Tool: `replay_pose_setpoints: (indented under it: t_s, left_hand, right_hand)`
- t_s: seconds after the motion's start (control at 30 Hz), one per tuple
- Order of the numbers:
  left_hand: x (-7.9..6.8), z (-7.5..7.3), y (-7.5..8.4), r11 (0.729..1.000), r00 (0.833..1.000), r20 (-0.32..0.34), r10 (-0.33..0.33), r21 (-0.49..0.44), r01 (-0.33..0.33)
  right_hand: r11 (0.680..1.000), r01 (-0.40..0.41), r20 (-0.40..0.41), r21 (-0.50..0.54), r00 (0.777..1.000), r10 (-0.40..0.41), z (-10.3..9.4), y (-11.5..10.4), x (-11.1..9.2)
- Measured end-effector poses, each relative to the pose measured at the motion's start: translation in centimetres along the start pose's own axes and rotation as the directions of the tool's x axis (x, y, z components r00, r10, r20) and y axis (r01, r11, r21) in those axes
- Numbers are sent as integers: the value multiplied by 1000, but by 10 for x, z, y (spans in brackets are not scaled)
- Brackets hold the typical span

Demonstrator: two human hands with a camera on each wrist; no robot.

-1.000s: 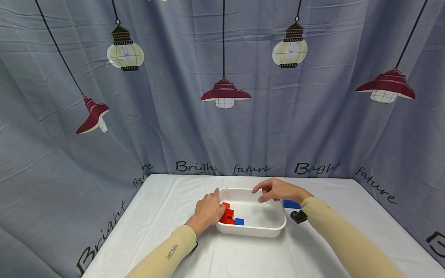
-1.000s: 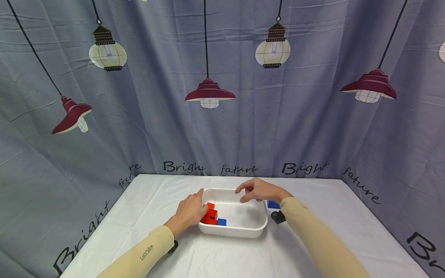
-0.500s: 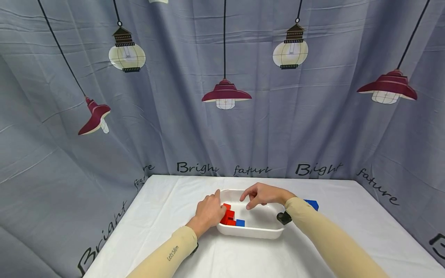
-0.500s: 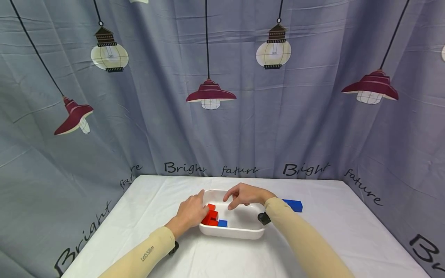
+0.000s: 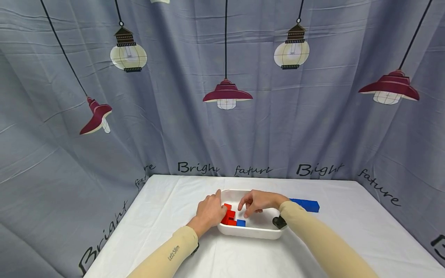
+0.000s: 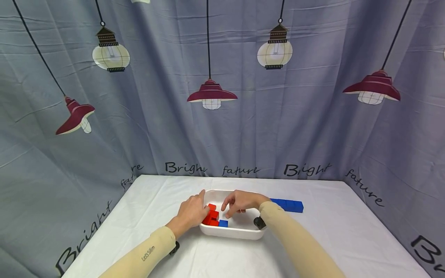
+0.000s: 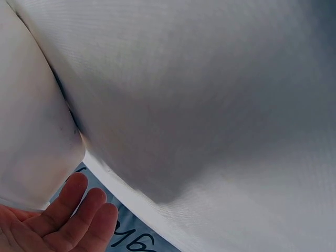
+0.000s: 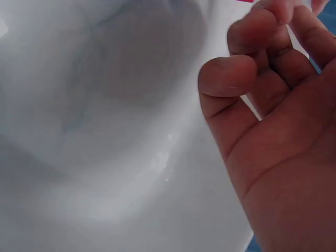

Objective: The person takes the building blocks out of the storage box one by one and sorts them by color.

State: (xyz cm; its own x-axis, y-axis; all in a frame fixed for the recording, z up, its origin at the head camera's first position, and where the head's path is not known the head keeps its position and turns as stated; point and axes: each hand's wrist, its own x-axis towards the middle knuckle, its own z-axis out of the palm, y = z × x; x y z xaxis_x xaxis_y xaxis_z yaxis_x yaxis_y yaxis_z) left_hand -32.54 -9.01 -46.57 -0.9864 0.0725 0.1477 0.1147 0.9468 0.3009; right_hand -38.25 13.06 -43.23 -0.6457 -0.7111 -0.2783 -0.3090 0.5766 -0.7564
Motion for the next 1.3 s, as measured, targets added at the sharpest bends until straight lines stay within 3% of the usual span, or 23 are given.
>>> replay_pose_setpoints:
  t_s: [0.37,0.93,1.3]
  left_hand:
    - [-1,-2,0,1000,1000,-12,12,-10,-12]
    - [-2,-2,-1,1000,1000,-5,26,-9,-26]
    - [-2,-2,-1,1000,1000,-9,22,-16,-22]
  right_hand:
    - [995,-70,19,-66,997,72,10,6,7]
    - [996,-81,58,42,995,78,12,14,10]
    - [994,-89,38,69,996,87,11,18,11]
